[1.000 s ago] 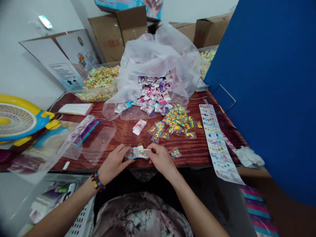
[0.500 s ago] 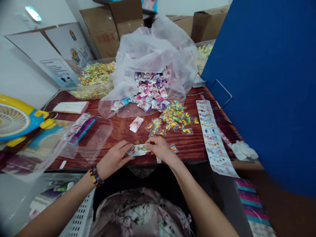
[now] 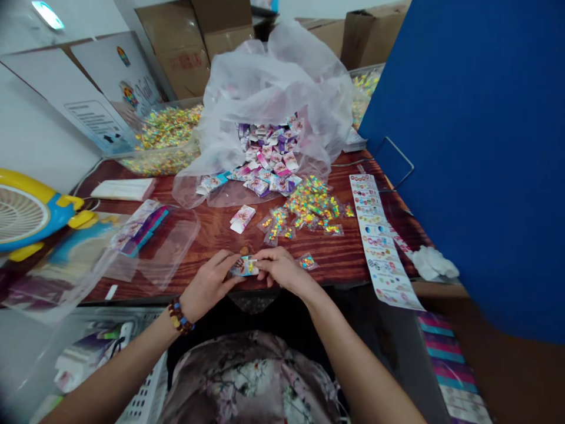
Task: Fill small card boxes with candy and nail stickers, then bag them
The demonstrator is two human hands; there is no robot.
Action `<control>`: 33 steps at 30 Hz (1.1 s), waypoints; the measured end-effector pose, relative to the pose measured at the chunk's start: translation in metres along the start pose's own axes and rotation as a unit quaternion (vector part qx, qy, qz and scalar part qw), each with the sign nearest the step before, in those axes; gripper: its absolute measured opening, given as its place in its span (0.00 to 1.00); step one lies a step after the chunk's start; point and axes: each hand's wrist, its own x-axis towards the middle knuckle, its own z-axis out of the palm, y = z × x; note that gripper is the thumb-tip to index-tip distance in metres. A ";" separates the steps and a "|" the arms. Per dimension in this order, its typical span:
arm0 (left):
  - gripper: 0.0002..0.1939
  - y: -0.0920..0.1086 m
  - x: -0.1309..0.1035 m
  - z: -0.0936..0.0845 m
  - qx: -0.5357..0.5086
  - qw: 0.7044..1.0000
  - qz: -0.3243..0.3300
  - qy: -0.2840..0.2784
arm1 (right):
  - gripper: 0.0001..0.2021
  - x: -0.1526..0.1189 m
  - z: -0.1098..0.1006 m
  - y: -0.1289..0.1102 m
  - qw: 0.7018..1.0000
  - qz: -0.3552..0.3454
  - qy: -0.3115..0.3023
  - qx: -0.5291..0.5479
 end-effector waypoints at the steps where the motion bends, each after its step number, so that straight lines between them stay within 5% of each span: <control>1: 0.20 0.000 -0.001 0.001 -0.003 1.000 0.003 0.000 | 0.07 0.000 -0.001 0.000 1.000 -0.001 -0.001 -0.014; 5: 0.20 0.001 -0.003 0.007 0.006 1.000 0.014 0.019 | 0.06 0.001 0.004 0.004 0.999 -0.013 0.027 -0.045; 12: 0.19 0.004 0.000 0.016 0.019 0.998 -0.002 0.058 | 0.07 -0.008 0.029 0.006 0.954 -0.085 0.191 -0.217; 23: 0.17 0.000 0.002 0.021 0.027 0.997 -0.004 0.076 | 0.13 -0.025 0.022 0.001 0.917 -0.180 0.126 -0.334; 26: 0.18 -0.004 0.005 0.022 0.040 0.996 0.009 0.081 | 0.10 -0.034 -0.003 0.009 0.916 -0.196 0.142 -0.320; 29: 0.18 -0.011 0.005 0.018 0.034 0.996 0.014 0.081 | 0.09 -0.048 -0.060 0.017 0.899 -0.190 0.226 -0.323; 33: 0.19 -0.023 0.001 0.013 0.016 0.997 0.004 0.081 | 0.14 -0.064 -0.161 0.025 0.797 -0.149 0.384 -0.441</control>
